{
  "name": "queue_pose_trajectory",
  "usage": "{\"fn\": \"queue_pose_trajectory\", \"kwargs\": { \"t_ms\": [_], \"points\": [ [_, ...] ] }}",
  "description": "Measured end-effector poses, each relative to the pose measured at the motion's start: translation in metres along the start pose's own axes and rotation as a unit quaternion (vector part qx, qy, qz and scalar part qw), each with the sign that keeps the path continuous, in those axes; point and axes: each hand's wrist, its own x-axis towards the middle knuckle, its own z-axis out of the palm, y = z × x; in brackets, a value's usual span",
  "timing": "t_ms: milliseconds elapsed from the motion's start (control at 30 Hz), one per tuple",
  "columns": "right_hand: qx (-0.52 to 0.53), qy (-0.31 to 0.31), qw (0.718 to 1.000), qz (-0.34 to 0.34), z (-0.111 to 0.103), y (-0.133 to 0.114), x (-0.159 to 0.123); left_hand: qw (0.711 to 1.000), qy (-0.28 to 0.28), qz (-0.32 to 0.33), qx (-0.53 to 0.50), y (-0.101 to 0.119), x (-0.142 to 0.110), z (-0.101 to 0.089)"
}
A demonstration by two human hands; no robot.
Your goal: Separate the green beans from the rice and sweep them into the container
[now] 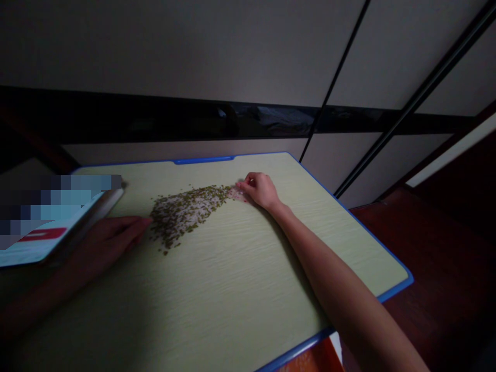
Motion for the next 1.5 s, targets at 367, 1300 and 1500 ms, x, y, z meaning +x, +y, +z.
{"fn": "queue_pose_trajectory", "kwargs": {
  "t_ms": [367,1300,1500],
  "points": [
    [0.053,-0.056,0.997,-0.028,-0.006,0.0,-0.001,1.0,0.0,0.012,0.003,-0.002,0.0,0.0],
    [0.075,-0.071,0.995,-0.001,-0.003,-0.011,-0.022,1.0,-0.003,0.024,0.005,-0.004,0.0,0.001],
    [0.054,-0.064,0.996,0.01,-0.004,-0.013,-0.023,1.0,-0.003,0.024,0.005,-0.004,0.001,0.002]
  ]
}}
